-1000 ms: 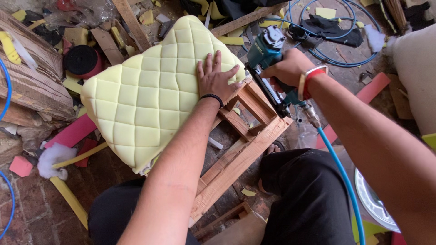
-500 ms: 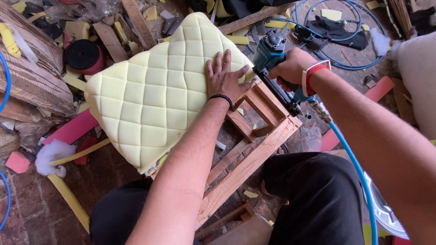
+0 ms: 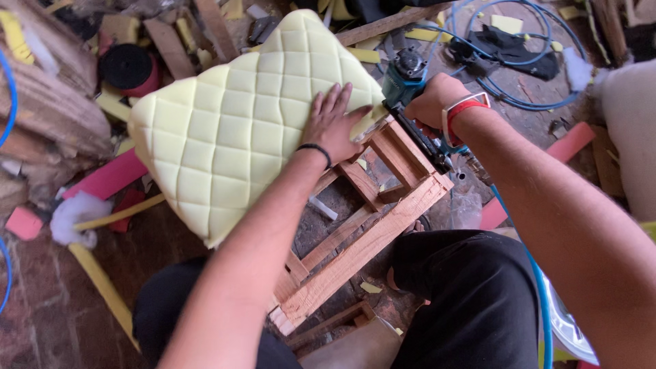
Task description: The person fits a quilted yellow foam cover over a wooden chair frame, pulls and smooths the edges, and uses a pneumatic staple gun to secure the cover to the frame. The person also briefly measures the frame with a tape measure.
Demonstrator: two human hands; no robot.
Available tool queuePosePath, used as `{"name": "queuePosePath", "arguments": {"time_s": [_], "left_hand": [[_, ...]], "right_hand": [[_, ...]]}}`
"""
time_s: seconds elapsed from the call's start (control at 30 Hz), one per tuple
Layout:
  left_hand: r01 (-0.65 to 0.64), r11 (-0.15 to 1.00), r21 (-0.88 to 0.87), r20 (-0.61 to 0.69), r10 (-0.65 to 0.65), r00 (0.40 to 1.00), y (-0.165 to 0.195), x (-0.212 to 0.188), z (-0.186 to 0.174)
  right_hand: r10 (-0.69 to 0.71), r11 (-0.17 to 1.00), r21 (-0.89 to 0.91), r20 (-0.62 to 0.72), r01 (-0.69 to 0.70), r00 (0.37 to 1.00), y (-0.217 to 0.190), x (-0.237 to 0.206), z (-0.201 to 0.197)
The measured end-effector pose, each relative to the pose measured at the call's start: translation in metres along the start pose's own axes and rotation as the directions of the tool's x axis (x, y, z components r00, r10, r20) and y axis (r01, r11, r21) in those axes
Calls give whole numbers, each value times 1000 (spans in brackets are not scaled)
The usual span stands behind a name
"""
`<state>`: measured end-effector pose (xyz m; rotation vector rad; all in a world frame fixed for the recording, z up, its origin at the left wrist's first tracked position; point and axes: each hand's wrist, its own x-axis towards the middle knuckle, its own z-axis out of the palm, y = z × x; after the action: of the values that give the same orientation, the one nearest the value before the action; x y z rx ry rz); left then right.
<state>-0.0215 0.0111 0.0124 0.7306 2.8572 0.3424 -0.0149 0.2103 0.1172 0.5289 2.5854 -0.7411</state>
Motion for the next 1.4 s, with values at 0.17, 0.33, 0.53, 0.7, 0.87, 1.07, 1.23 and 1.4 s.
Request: {"name": "queuePosePath", "arguments": {"time_s": [0.17, 0.33, 0.53, 0.7, 0.87, 1.07, 1.23, 1.4], "left_hand": [[-69, 995, -65, -297, 46, 954, -43, -72, 22], [-25, 972, -234, -413, -77, 908, -56, -66, 36], [47, 941, -335, -225, -128, 966, -53, -64, 23], [25, 991, -130, -145, -44, 989, -37, -69, 13], [57, 998, -41, -130, -62, 990, -37, -71, 17], [-76, 997, -14, -383, 65, 922, -42, -94, 30], [147, 938, -314, -176, -210, 962, -67, -139, 26], [91, 896, -434, -287, -233, 929, -76, -163, 17]], "right_hand": [[-9, 997, 81, -8, 10, 1000, 3, -7, 6], [10, 998, 57, -1, -10, 1000, 0, -14, 11], [-38, 974, 226, 98, 15, 995, -1, -39, 2], [-18, 979, 204, 176, -18, 984, -18, -53, 25], [-61, 994, 101, 124, 48, 990, -33, -58, 48], [-42, 998, 51, 62, 39, 997, -39, -61, 63], [-52, 998, 44, 70, 49, 996, -44, -66, 60], [-73, 989, 136, 113, 57, 991, -44, -86, 60]]}}
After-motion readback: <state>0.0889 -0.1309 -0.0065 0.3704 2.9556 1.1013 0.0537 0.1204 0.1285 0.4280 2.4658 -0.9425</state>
